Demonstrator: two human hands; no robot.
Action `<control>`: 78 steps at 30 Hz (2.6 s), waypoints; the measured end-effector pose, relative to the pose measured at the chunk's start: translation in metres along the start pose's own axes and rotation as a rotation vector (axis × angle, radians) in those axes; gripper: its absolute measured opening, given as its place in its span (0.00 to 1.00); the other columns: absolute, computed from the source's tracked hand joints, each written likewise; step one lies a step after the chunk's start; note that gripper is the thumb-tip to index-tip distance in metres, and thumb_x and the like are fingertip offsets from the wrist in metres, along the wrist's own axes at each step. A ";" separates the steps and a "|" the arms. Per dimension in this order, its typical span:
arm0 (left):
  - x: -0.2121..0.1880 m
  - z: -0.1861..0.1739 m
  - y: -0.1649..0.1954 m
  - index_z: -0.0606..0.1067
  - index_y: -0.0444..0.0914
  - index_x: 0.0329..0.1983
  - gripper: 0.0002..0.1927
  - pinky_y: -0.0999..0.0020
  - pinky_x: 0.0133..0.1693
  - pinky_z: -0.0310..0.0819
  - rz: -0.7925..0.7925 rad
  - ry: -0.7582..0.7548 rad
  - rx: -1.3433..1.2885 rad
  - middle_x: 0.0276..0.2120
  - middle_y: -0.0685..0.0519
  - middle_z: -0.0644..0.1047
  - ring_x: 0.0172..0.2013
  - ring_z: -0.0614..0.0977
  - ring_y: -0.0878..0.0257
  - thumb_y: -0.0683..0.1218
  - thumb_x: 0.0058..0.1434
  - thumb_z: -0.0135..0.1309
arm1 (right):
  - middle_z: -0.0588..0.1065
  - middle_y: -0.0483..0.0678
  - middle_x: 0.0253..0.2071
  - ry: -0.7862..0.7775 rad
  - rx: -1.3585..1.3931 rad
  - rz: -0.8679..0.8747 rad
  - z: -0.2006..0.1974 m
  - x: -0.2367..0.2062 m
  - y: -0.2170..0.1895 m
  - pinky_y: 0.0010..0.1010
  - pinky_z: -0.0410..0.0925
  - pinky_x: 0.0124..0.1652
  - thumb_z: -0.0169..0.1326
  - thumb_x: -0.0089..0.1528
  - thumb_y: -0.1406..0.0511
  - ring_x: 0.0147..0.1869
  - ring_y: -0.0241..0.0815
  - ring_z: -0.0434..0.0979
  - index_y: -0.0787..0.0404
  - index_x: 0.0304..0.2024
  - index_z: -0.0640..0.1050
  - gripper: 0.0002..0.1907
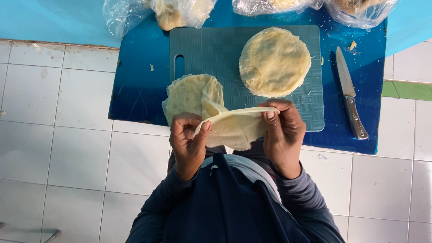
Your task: The person sits at a table and peels a thin translucent film off flattened dough discs one at a time, stretching the film away by hand and placing the peeled dough onto a growing stack on the cutting board. A knife rests on the table but is not used.
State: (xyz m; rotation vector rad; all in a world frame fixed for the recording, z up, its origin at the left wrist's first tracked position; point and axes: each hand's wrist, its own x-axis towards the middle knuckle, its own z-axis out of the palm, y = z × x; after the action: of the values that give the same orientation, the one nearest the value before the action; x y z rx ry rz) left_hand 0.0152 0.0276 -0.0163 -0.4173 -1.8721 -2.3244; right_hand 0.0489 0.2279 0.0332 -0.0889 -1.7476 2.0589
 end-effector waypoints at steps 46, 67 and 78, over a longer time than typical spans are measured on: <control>0.013 -0.041 0.003 0.69 0.39 0.46 0.17 0.71 0.48 0.79 -0.091 0.256 -0.117 0.41 0.56 0.74 0.43 0.78 0.69 0.54 0.70 0.61 | 0.77 0.45 0.38 0.207 -0.204 -0.141 -0.086 0.034 -0.031 0.22 0.69 0.41 0.61 0.76 0.60 0.38 0.32 0.74 0.64 0.45 0.76 0.14; 0.014 -0.047 0.014 0.72 0.38 0.46 0.11 0.78 0.43 0.72 -0.163 0.103 0.129 0.39 0.56 0.75 0.39 0.75 0.72 0.49 0.70 0.58 | 0.77 0.54 0.35 -0.361 -0.894 -0.288 -0.037 0.175 0.005 0.31 0.69 0.37 0.60 0.73 0.67 0.36 0.41 0.75 0.67 0.48 0.78 0.07; 0.013 -0.050 0.006 0.72 0.39 0.47 0.11 0.78 0.43 0.73 -0.125 0.092 0.158 0.39 0.56 0.76 0.40 0.76 0.71 0.49 0.71 0.58 | 0.78 0.58 0.36 -0.276 -1.048 -0.358 -0.057 0.170 0.013 0.37 0.71 0.34 0.57 0.74 0.69 0.35 0.54 0.80 0.67 0.45 0.77 0.05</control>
State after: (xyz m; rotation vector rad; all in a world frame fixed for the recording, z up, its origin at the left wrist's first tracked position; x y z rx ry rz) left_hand -0.0020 -0.0219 -0.0169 -0.1765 -2.0725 -2.2058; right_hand -0.0896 0.3412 0.0480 0.1917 -2.5949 0.7784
